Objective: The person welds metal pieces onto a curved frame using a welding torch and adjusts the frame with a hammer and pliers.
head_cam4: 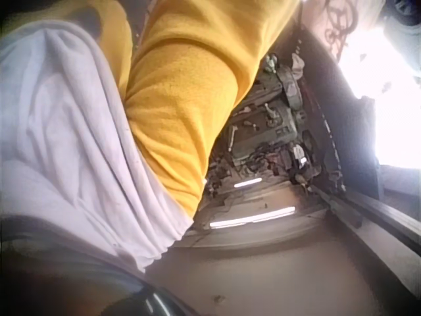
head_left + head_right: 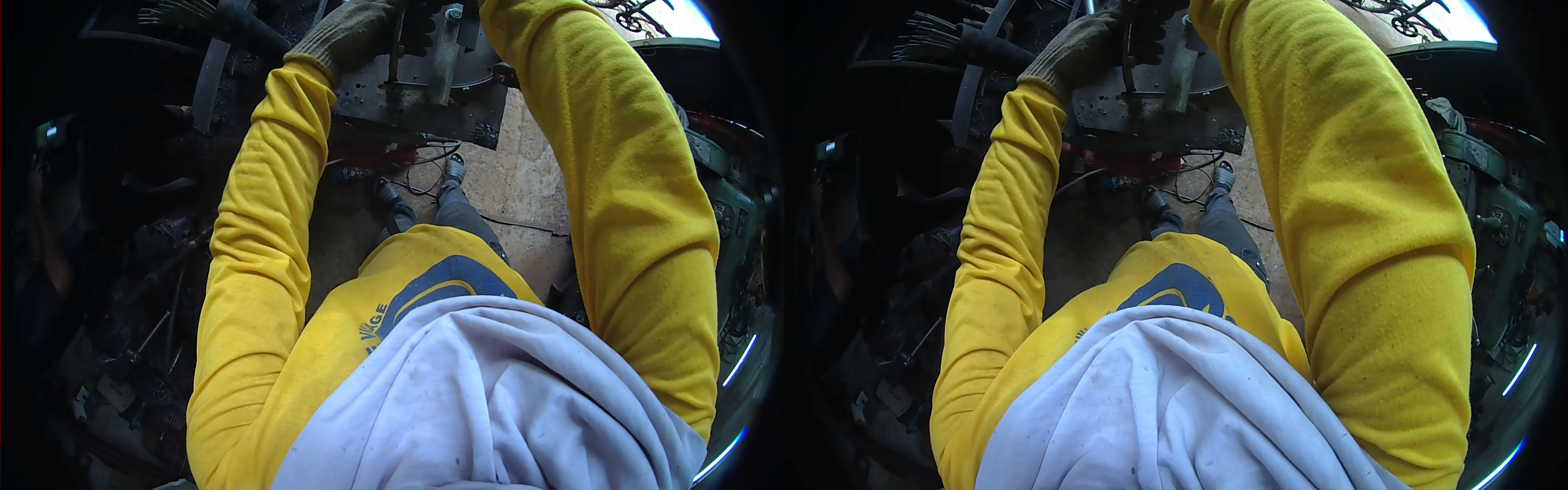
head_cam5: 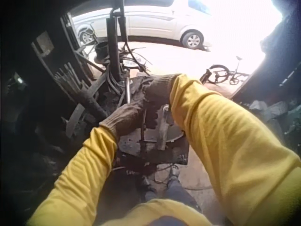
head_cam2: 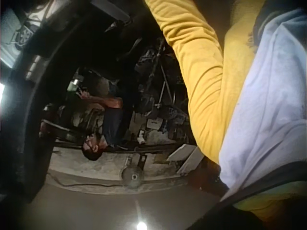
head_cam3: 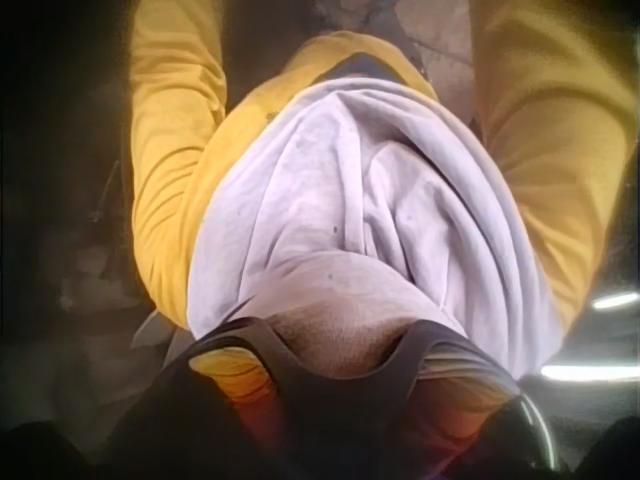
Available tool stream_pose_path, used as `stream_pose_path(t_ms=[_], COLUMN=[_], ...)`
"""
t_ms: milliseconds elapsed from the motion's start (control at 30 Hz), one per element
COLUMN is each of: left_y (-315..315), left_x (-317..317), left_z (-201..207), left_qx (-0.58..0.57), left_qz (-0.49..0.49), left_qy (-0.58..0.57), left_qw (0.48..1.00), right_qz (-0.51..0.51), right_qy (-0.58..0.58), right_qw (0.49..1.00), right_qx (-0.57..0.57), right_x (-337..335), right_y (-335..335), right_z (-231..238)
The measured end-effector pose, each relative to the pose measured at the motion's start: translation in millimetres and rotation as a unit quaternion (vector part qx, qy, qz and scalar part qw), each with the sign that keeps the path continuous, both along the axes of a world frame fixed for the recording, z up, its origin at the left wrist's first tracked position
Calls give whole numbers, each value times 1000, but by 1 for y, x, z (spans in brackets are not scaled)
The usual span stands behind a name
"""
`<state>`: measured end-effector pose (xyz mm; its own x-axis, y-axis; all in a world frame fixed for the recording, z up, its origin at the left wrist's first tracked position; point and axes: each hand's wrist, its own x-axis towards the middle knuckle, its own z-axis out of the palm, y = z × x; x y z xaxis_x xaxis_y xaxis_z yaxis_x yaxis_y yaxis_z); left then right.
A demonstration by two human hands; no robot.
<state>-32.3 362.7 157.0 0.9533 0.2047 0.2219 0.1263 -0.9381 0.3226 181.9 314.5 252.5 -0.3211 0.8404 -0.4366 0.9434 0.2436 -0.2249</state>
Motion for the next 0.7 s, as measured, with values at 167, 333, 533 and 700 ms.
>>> stream_pose_path(t_ms=[167, 333, 533, 700], left_y=[3, -38, -35, -27], left_x=[4, 15, 15, 16], left_z=[-18, 26, 23, 8], left_qx=[86, -541, -339, -31], left_qz=[-58, 174, 109, 47], left_qy=[-57, -39, -103, -83], left_qw=[993, 822, 929, 995], right_qz=[38, 76, 166, 116], right_qy=[-12, -44, -94, -153], right_qw=[999, 996, 981, 978], right_qx=[-3, 6, 40, 82], right_x=[1, 4, -2, 4], right_y=[1, -2, 4, 12], right_z=[1, 5, 9, 9])
